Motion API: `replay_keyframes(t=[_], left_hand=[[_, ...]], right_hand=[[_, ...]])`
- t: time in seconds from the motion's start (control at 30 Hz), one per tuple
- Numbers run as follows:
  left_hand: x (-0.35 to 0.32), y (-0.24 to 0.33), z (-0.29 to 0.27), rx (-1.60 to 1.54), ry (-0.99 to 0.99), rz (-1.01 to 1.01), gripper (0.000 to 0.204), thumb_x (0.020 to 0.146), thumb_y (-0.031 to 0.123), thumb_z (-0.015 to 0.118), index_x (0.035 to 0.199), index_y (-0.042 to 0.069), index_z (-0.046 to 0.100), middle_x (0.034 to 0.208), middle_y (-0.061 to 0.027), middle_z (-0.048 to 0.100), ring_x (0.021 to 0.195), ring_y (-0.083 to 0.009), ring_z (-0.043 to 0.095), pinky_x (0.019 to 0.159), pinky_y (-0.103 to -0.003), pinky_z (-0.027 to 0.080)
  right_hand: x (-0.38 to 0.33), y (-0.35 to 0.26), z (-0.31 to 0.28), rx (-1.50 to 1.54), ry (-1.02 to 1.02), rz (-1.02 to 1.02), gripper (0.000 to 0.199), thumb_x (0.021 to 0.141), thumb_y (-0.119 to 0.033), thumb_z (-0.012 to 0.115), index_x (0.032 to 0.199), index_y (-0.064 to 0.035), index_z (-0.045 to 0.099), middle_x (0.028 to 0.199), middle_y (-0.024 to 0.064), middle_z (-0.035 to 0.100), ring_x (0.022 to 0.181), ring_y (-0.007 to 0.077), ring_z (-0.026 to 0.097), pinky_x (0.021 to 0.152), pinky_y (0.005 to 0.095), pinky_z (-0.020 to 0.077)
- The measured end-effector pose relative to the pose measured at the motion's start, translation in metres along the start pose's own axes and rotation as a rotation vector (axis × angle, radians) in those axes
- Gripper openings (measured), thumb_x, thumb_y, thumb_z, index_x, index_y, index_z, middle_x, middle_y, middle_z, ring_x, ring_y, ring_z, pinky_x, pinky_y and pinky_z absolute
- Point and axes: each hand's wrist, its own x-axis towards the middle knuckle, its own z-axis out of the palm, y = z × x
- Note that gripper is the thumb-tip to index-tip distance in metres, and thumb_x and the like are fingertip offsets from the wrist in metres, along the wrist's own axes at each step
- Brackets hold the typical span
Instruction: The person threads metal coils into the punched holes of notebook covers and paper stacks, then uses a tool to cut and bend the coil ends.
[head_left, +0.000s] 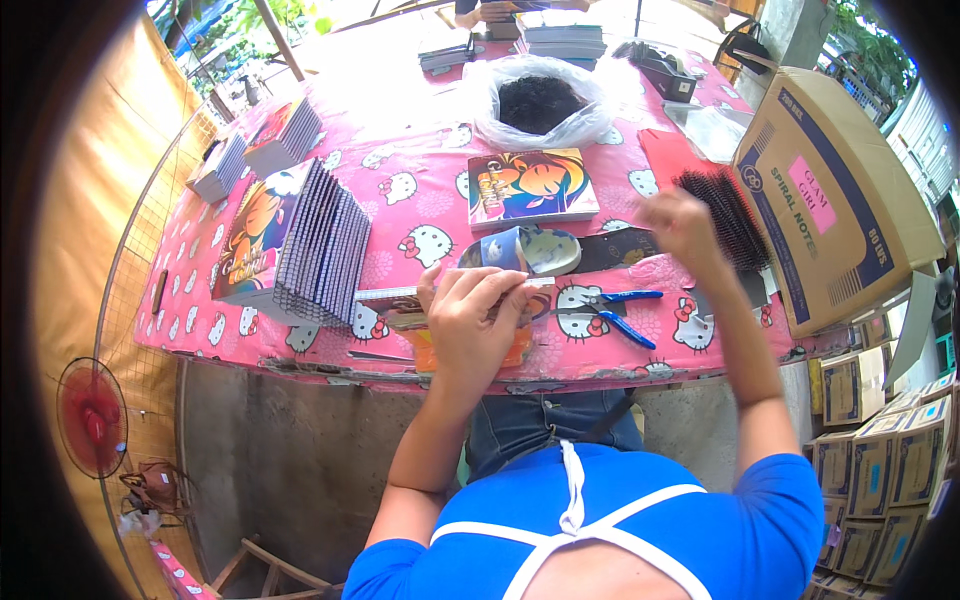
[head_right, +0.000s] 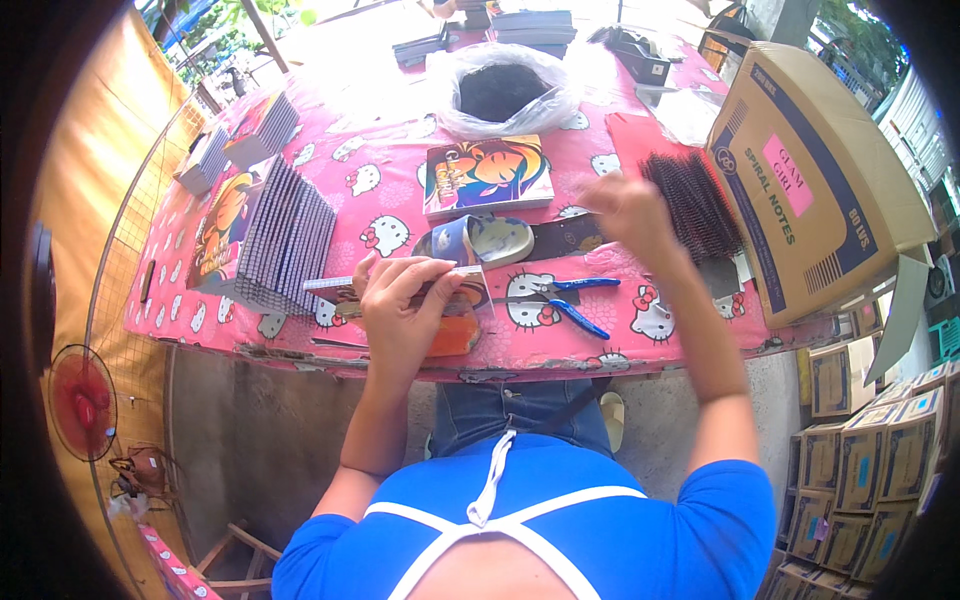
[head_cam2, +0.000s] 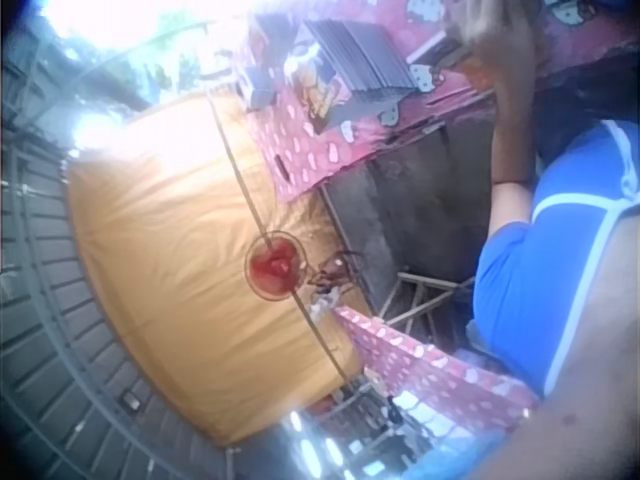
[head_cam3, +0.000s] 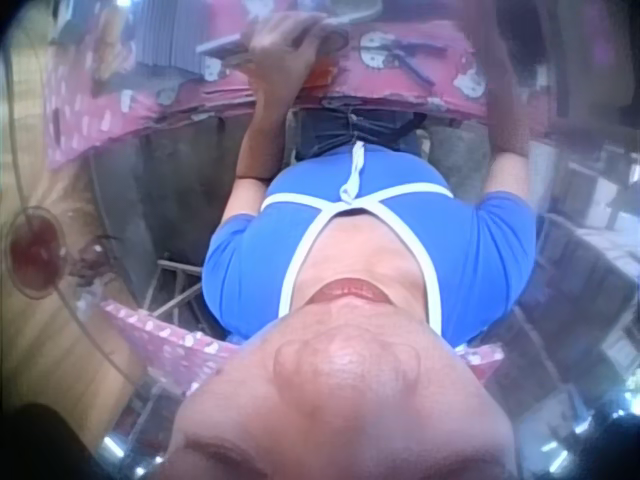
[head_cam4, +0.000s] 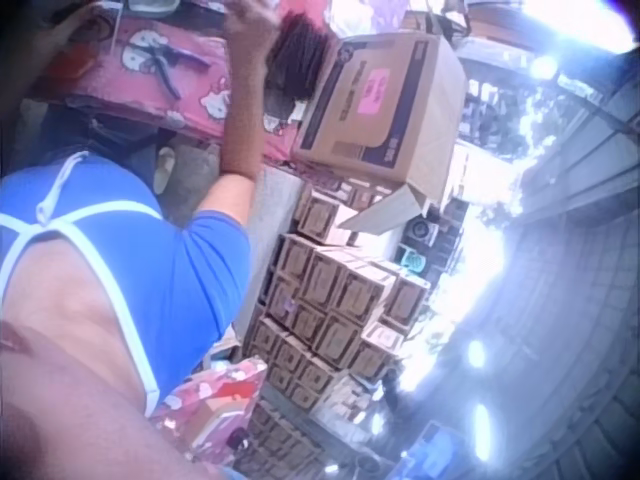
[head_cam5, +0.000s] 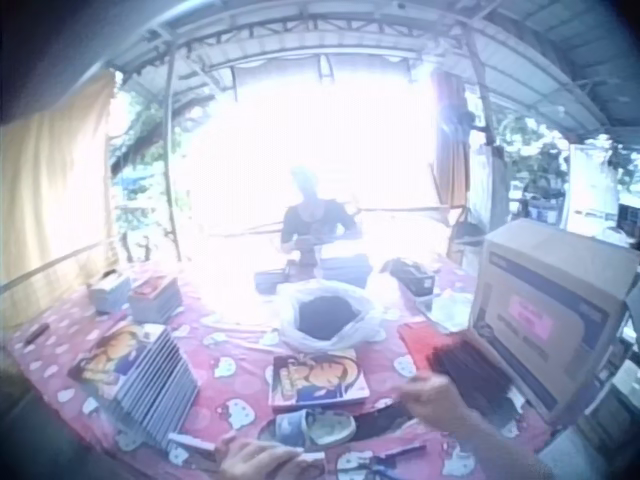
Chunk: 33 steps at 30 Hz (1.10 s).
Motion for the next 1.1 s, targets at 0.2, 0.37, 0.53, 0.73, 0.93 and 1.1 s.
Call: replay_keyframes(t=[0.2,0.37,0.53,0.73,0.93,1.1], left_hand=[[0.001,0.002,-0.002,-0.036,-0.036,0.015,0.013,0.076,0.02,0.076,0.082,0.01,0.073,0.081,0.0004,0.068,0.08,-0.0149,0.061,0.096,-0.038,0.03],[-0.001,0.001,-0.002,-0.042,-0.017,0.027,0.013,0.075,0.02,0.077,0.082,0.01,0.073,0.081,0.0004,0.068,0.078,-0.0146,0.061,0.096,-0.037,0.031],[0.0,0.002,0.0,-0.021,0.006,0.022,0.014,0.076,0.021,0.077,0.085,0.01,0.073,0.081,-0.0001,0.068,0.078,-0.0146,0.061,0.096,-0.036,0.031],[-0.001,0.004,0.0,0.017,0.016,0.016,0.022,0.076,0.022,0.077,0.092,0.01,0.072,0.082,-0.0008,0.068,0.08,-0.0155,0.061,0.098,-0.037,0.031],[0.0,0.003,-0.011,0.138,0.0,0.039,0.022,0.073,0.024,0.076,0.091,0.012,0.07,0.085,-0.0027,0.067,0.085,-0.0186,0.062,0.101,-0.043,0.029],[-0.007,-0.004,-0.013,0.026,-0.048,0.013,0.019,0.071,0.019,0.078,0.086,0.011,0.07,0.083,-0.0019,0.066,0.086,-0.0195,0.062,0.099,-0.043,0.032]], right_hand=[[-0.019,-0.099,0.016,0.481,-0.057,0.128,0.025,0.073,-0.003,0.076,0.097,-0.0051,0.072,0.088,0.0056,0.065,0.075,0.0114,0.06,0.062,0.0247,0.0476],[-0.004,-0.094,0.007,0.509,-0.206,0.037,0.02,0.075,-0.006,0.074,0.095,-0.0058,0.072,0.085,0.0064,0.065,0.073,0.0146,0.061,0.063,0.0277,0.0481],[0.01,-0.09,0.004,0.633,-0.344,0.187,0.018,0.076,-0.004,0.071,0.094,-0.0052,0.071,0.081,0.0054,0.064,0.072,0.0145,0.06,0.064,0.0282,0.047],[0.012,-0.103,-0.007,0.679,-0.52,0.385,0.021,0.083,-0.003,0.067,0.103,-0.001,0.065,0.086,0.0064,0.062,0.077,0.0128,0.059,0.067,0.0267,0.0465],[-0.006,-0.115,0.014,0.306,-0.197,-0.001,0.025,0.086,-0.02,0.066,0.104,-0.0045,0.056,0.088,0.0095,0.059,0.073,0.0239,0.061,0.061,0.0361,0.0483],[-0.003,-0.133,0.014,0.144,-0.238,-0.073,0.017,0.087,-0.02,0.064,0.095,-0.0055,0.062,0.082,0.0113,0.062,0.074,0.0289,0.064,0.063,0.0374,0.0497]])
